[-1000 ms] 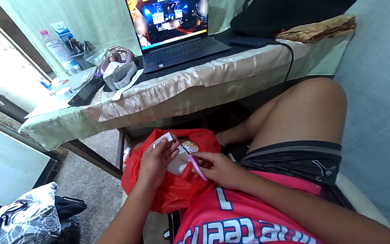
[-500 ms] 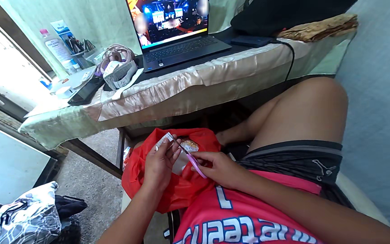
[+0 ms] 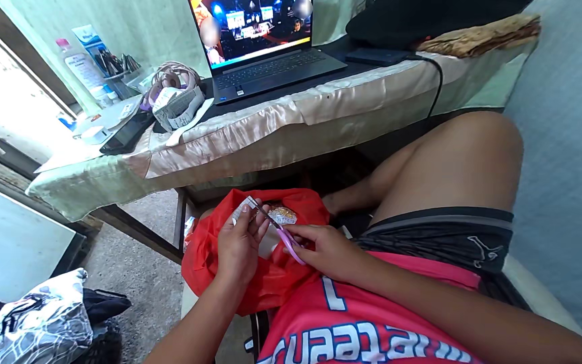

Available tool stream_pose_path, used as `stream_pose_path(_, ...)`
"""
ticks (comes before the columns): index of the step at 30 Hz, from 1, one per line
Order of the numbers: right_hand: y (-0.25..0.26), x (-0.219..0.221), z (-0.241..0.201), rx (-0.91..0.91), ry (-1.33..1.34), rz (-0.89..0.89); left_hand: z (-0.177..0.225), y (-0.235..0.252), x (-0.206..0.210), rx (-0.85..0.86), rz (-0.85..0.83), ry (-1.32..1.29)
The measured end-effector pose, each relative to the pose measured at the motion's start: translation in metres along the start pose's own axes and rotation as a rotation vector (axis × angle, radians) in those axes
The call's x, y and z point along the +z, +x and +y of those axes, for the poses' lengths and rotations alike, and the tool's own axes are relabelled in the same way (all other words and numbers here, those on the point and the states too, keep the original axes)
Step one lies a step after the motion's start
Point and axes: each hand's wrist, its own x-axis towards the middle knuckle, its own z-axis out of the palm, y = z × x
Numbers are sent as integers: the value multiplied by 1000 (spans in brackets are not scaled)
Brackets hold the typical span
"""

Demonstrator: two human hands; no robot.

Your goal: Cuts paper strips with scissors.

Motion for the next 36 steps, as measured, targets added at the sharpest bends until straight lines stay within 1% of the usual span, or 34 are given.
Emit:
stream_pose_path(11,2,3,3,6,-68,13,-3,-1,1,0,33,-35)
stream_pose_path(21,2,3,4,4,-90,24,-2,-2,2,-3,42,-36)
stream_pose_path(27,1,0,2,4,-95,2,-1,-2,1,-14,41,-42)
stream_pose_path(36,2,-1,4,-10,-103,26,-1,-2,1,-13,41,-43)
